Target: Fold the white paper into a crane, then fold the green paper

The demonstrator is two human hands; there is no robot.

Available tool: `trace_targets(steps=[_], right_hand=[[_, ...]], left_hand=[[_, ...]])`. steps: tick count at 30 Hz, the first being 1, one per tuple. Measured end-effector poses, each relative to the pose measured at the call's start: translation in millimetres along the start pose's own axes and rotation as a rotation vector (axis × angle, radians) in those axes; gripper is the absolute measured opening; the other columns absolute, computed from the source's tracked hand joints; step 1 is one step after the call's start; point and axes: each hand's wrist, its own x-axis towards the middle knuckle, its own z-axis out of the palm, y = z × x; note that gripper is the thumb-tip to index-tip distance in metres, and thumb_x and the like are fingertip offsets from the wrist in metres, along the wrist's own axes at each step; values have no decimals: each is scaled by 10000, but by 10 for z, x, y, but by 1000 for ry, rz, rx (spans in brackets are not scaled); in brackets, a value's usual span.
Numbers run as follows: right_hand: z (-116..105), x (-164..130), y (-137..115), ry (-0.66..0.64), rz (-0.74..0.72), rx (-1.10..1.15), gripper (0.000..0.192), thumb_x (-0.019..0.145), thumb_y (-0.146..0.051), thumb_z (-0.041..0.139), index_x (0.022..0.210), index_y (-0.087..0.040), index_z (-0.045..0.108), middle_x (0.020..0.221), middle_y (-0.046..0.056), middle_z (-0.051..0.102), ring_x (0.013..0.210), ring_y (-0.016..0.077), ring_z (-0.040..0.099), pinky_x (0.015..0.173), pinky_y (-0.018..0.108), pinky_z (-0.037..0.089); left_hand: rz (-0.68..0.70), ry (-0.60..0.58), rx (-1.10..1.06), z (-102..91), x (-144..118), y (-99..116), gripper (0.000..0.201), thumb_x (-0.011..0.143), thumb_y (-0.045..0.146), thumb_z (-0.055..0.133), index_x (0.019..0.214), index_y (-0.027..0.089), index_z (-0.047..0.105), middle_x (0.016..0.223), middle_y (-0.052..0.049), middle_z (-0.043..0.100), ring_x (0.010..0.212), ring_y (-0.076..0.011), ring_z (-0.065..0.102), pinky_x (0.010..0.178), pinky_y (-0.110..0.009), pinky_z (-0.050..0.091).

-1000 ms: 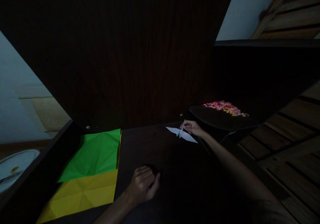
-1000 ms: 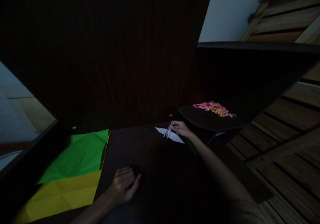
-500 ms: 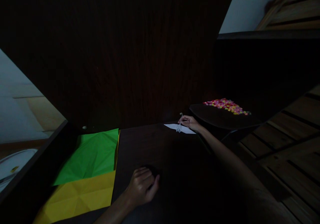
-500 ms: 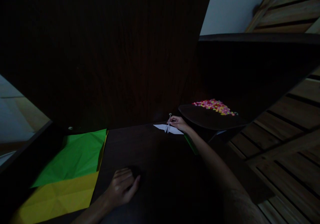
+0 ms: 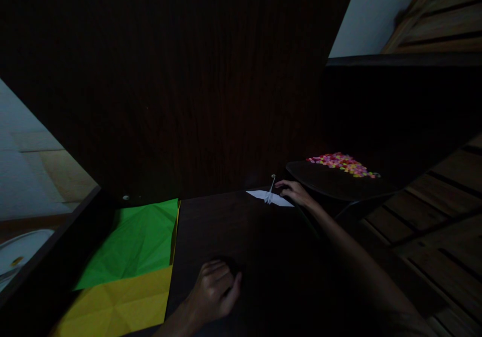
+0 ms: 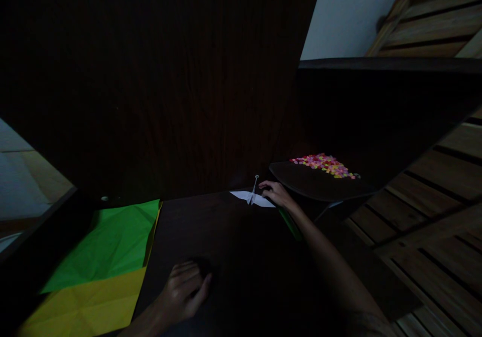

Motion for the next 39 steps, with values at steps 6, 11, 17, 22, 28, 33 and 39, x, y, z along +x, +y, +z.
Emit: trace_targets(steps=[6, 11, 17, 22, 28, 33, 39], right_hand=[[56, -198, -217, -7, -12, -329, 512, 697, -458, 716, 1138, -203, 666, 1215, 123, 641, 1115, 344, 560, 960, 450, 412], [199, -246, -342, -4, 0, -470, 585, 693, -546, 719, 1150, -185, 660, 1202, 145, 637, 1093, 370, 528, 933, 483, 404], [320, -257, -344, 62, 13, -555, 548, 725, -602, 693, 1115, -217, 670, 1156, 131, 662, 1054, 353, 536, 866, 451, 420], [371, -239, -323, 58, 10, -552, 509, 741, -587, 688, 1108, -235, 677, 1171, 104, 663, 1060, 341, 536, 866, 439, 413], [355, -196, -309, 41, 9, -547, 449, 748, -544, 699, 1065, -227, 697, 1178, 107, 651, 1055, 331, 532, 865, 434, 413], [339, -146, -274, 29, 4, -530, 407, 758, -513, 696, 1054, -232, 700, 1157, 96, 654, 1040, 315, 533, 850, 421, 419], [350, -79, -260, 36, 7, -512, 393, 749, -511, 704, 1018, -224, 711, 1142, 105, 653, 1032, 317, 535, 846, 427, 429]], left_hand=[[2, -8, -2, 2, 0, -6, 343, 835, 17, 565, 553, 181, 458, 488, 41, 418, 449, -100, 372, 485, -279, 269], [8, -14, 2, -8, 15, -1, 347, 845, 24, 549, 548, 183, 469, 487, 37, 424, 446, -104, 380, 481, -279, 273], [10, -9, 3, -10, 14, -3, 351, 850, 28, 548, 546, 180, 460, 483, 37, 432, 440, -99, 390, 477, -273, 270], [13, -10, 10, -8, 14, -2, 359, 860, 37, 541, 541, 178, 459, 475, 36, 428, 434, -94, 390, 481, -268, 274], [3, -6, 10, 1, -3, -11, 364, 863, 45, 545, 536, 180, 459, 472, 40, 414, 434, -93, 379, 478, -269, 271], [2, -14, -5, 1, -7, -15, 361, 861, 38, 544, 540, 183, 468, 480, 39, 421, 440, -94, 376, 471, -270, 272], [-5, -18, 0, -5, 5, -4, 354, 855, 28, 540, 544, 183, 472, 488, 35, 430, 444, -97, 392, 472, -278, 269]])
